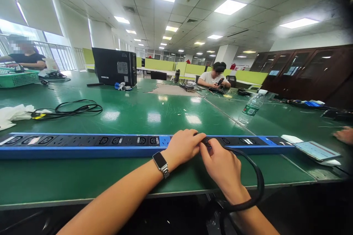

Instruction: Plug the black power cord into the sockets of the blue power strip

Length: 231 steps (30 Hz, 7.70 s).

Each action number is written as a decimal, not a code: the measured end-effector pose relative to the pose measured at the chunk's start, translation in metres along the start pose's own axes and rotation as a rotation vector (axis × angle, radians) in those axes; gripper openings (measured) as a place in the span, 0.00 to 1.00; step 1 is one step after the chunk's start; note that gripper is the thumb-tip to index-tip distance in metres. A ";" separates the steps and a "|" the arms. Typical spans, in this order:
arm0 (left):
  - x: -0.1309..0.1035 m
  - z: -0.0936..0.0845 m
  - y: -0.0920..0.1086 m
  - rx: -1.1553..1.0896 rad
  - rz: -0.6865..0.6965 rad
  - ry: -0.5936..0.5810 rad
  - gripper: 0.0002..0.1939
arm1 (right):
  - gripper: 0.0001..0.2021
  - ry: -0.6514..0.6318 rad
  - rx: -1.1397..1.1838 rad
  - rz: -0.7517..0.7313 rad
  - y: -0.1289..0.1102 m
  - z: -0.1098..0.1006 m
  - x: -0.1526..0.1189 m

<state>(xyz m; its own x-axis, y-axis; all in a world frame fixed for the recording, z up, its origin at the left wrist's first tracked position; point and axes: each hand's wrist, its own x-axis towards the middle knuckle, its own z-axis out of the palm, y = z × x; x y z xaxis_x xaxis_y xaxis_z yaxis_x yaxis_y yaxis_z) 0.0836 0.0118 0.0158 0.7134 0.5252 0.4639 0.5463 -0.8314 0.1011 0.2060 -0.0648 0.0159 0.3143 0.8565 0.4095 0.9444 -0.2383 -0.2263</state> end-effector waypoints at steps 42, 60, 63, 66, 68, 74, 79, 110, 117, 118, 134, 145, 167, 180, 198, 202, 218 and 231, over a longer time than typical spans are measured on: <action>0.006 0.008 0.005 0.004 -0.221 0.055 0.17 | 0.15 -0.233 0.541 -0.658 -0.006 0.038 -0.024; 0.004 0.008 -0.001 -0.078 -0.107 0.041 0.29 | 0.13 -0.278 0.533 -0.640 -0.005 0.038 -0.023; 0.005 0.009 -0.001 -0.101 -0.091 0.052 0.21 | 0.13 -0.275 0.526 -0.642 -0.005 0.037 -0.023; 0.005 0.010 0.000 -0.112 -0.120 0.073 0.17 | 0.13 -0.280 0.533 -0.639 -0.004 0.037 -0.023; 0.005 0.010 0.000 -0.115 -0.126 0.081 0.17 | 0.13 -0.277 0.538 -0.643 -0.004 0.037 -0.023; 0.006 0.011 -0.001 -0.117 -0.103 0.065 0.17 | 0.14 -0.288 0.532 -0.637 -0.003 0.038 -0.023; 0.006 0.009 0.000 -0.059 -0.023 0.039 0.18 | 0.14 -0.296 0.524 -0.627 -0.005 0.037 -0.023; 0.002 0.009 0.004 0.034 -0.042 0.044 0.15 | 0.14 -0.327 0.617 -0.625 -0.002 0.041 -0.021; 0.005 0.013 -0.002 -0.254 -0.187 0.343 0.19 | 0.14 -0.295 0.634 -0.650 -0.002 0.045 -0.019; 0.005 0.013 -0.005 -0.315 -0.213 0.412 0.20 | 0.15 -0.287 0.620 -0.647 -0.002 0.046 -0.019; -0.064 -0.046 -0.086 -0.556 -0.405 0.433 0.22 | 0.14 -0.326 0.577 -0.606 -0.002 0.041 -0.020; -0.075 -0.039 -0.077 -0.237 -0.305 0.171 0.17 | 0.14 -0.324 0.588 -0.604 -0.002 0.040 -0.020; -0.075 -0.039 -0.062 -0.057 -0.069 0.146 0.20 | 0.14 -0.303 0.560 -0.616 -0.003 0.042 -0.020; -0.076 -0.052 -0.062 -0.325 -0.252 0.583 0.16 | 0.14 -0.325 0.573 -0.601 -0.002 0.040 -0.019; -0.150 -0.111 -0.124 -0.250 -0.600 0.358 0.26 | 0.15 -0.335 0.578 -0.577 -0.003 0.042 -0.020; -0.155 -0.109 -0.124 -0.259 -0.541 0.261 0.25 | 0.15 -0.337 0.587 -0.573 -0.002 0.041 -0.020; -0.157 -0.106 -0.113 -0.202 -0.419 0.129 0.21 | 0.15 -0.337 0.602 -0.571 -0.002 0.043 -0.020; -0.149 -0.118 -0.101 -0.202 -0.350 0.390 0.16 | 0.14 -0.327 0.594 -0.568 -0.003 0.042 -0.019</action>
<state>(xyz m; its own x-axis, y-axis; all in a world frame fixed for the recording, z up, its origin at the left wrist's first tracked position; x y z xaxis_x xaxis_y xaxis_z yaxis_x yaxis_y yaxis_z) -0.1299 -0.0038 0.0403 0.2686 0.7019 0.6597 0.5990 -0.6581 0.4562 0.1926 -0.0611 -0.0288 -0.3163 0.8829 0.3471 0.7146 0.4624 -0.5249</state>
